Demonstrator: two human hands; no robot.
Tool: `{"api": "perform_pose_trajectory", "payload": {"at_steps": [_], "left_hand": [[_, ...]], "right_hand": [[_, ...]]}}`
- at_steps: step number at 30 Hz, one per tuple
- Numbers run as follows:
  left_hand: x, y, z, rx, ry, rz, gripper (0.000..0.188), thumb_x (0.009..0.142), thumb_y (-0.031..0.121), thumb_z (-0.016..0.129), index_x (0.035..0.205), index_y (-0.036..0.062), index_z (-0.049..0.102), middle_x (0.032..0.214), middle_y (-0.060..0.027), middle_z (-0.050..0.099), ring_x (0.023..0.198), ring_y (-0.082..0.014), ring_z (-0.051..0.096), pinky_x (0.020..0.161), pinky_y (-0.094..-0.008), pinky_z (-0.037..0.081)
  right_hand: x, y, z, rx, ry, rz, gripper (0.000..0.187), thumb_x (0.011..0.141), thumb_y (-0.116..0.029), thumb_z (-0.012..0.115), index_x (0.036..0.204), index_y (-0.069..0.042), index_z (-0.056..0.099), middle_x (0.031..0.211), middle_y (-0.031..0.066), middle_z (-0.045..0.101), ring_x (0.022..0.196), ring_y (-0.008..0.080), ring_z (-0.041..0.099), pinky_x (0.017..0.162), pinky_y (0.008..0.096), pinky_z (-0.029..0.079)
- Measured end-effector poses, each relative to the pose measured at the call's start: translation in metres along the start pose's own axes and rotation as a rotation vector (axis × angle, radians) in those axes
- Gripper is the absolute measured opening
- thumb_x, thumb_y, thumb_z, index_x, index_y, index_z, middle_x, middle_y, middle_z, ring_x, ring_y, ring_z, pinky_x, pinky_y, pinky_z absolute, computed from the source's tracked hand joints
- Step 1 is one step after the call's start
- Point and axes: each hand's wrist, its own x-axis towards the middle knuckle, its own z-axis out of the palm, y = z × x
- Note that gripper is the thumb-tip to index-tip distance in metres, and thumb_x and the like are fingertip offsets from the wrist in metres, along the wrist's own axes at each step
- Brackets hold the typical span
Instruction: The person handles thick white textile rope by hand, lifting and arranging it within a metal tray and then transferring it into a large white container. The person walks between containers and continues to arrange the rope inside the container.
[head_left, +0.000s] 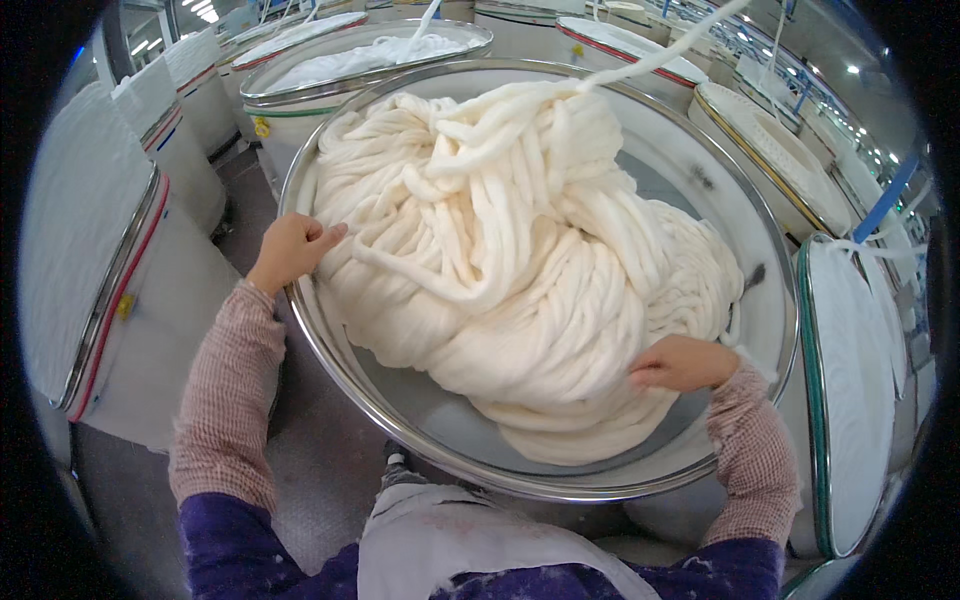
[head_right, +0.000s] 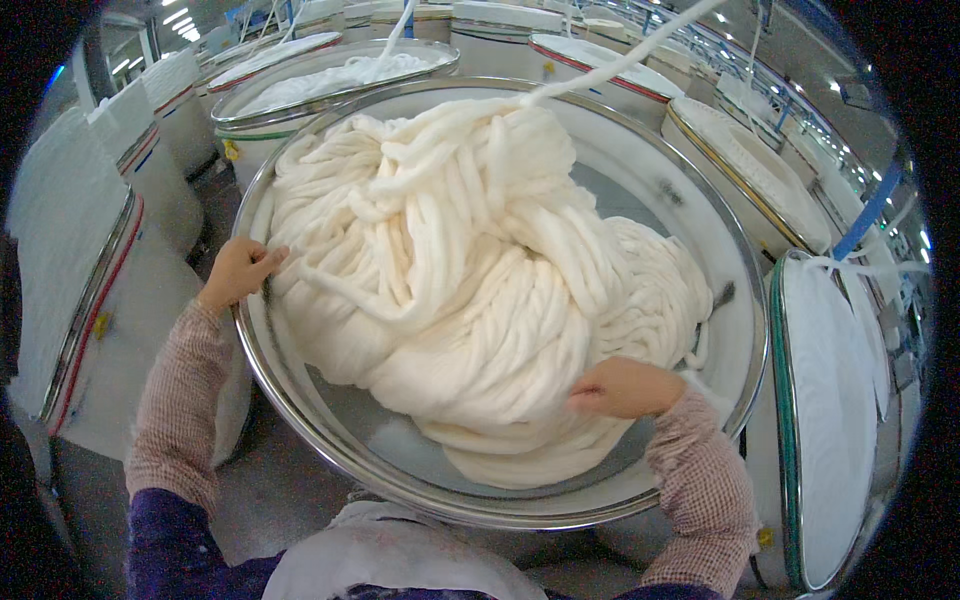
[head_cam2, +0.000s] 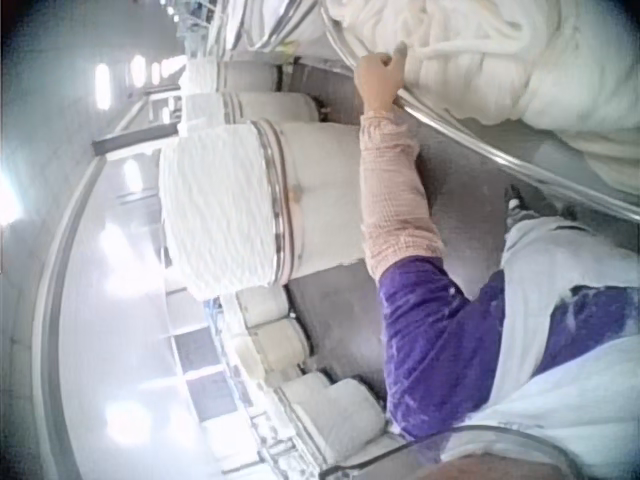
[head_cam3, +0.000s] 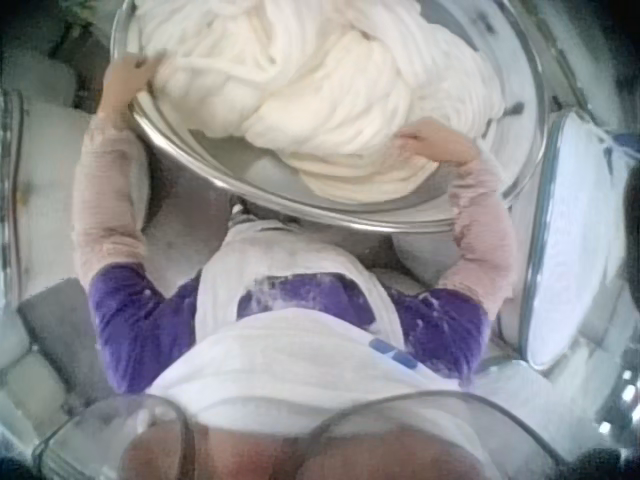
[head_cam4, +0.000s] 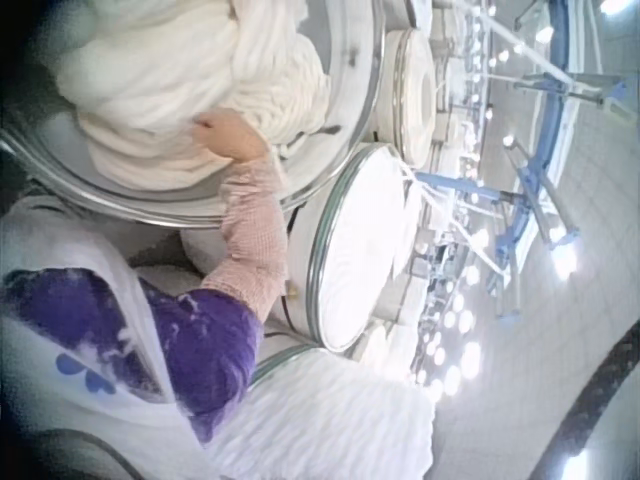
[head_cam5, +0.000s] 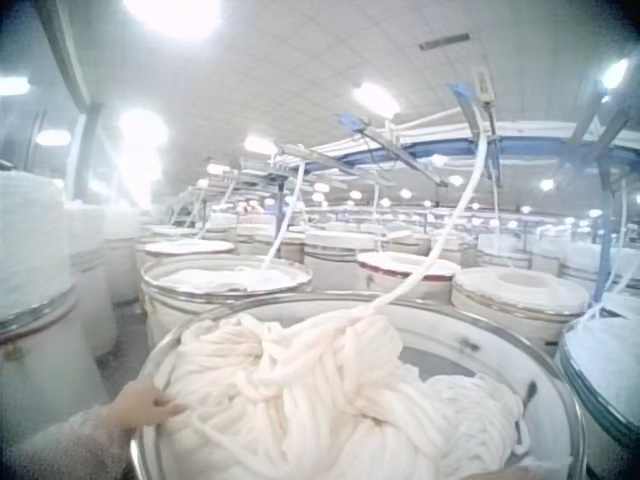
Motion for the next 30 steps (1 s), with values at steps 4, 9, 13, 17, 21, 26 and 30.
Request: {"api": "perform_pose_trajectory", "payload": {"at_steps": [4,9,13,17,21,26,30], "left_hand": [[0.000,-0.007,0.002,-0.112,0.015,0.086,0.055,0.090,0.041,0.066,0.054,0.0007,0.054,0.046,0.0022,0.041,0.039,-0.0064,0.037,0.037,-0.0279,0.031],[0.001,-0.011,0.003,-0.423,0.093,0.200,0.055,0.094,0.030,0.064,0.051,0.0042,0.042,0.050,0.0095,0.034,0.046,-0.0032,0.025,0.041,-0.0280,0.017],[0.013,-0.017,0.003,-0.628,0.102,0.232,0.053,0.095,0.025,0.062,0.051,0.0021,0.045,0.049,0.0094,0.036,0.047,-0.0019,0.027,0.041,-0.0256,0.018],[0.030,-0.030,0.008,-0.644,0.143,0.376,0.053,0.095,0.025,0.063,0.051,0.0005,0.045,0.047,0.0078,0.033,0.048,-0.0023,0.026,0.041,-0.0271,0.018],[0.043,-0.044,0.012,-0.587,0.108,0.353,0.053,0.093,0.027,0.064,0.053,-0.0040,0.045,0.044,-0.0020,0.030,0.043,-0.0079,0.028,0.041,-0.0320,0.023],[0.049,-0.056,0.017,-0.349,0.137,0.443,0.055,0.089,0.041,0.063,0.056,-0.0034,0.056,0.044,-0.0109,0.039,0.039,-0.0212,0.036,0.044,-0.0375,0.032],[0.056,-0.066,0.024,-0.278,0.161,0.494,0.058,0.091,0.044,0.061,0.059,-0.0042,0.056,0.047,-0.0119,0.041,0.042,-0.0207,0.037,0.046,-0.0391,0.031]], "right_hand": [[-0.059,0.019,-0.003,0.031,0.636,0.374,0.042,0.093,-0.035,0.057,0.081,0.005,0.062,0.067,0.0197,0.059,0.057,0.0303,0.053,0.058,0.0400,0.043],[-0.101,0.020,0.061,0.008,1.030,0.770,0.045,0.089,-0.037,0.060,0.066,0.001,0.066,0.056,0.0133,0.060,0.052,0.0278,0.059,0.055,0.0386,0.045],[-0.100,0.011,0.077,-0.018,0.946,0.920,0.047,0.088,-0.037,0.062,0.056,-0.002,0.065,0.049,0.0091,0.060,0.050,0.0246,0.062,0.056,0.0372,0.048],[-0.086,0.002,0.081,-0.034,0.998,0.977,0.046,0.088,-0.034,0.064,0.055,-0.001,0.065,0.048,0.0082,0.059,0.049,0.0217,0.061,0.056,0.0358,0.049],[-0.077,0.000,0.099,-0.017,1.120,0.926,0.043,0.088,-0.031,0.063,0.062,0.002,0.065,0.055,0.0101,0.063,0.051,0.0197,0.062,0.056,0.0348,0.049],[-0.074,-0.009,0.129,0.147,1.650,0.769,0.040,0.095,-0.031,0.055,0.079,0.004,0.067,0.075,0.0132,0.069,0.069,0.0193,0.065,0.069,0.0326,0.049],[-0.052,-0.049,0.180,0.066,2.065,0.656,0.038,0.101,-0.029,0.043,0.103,0.003,0.065,0.101,0.0144,0.068,0.091,0.0212,0.063,0.084,0.0327,0.047]]}}
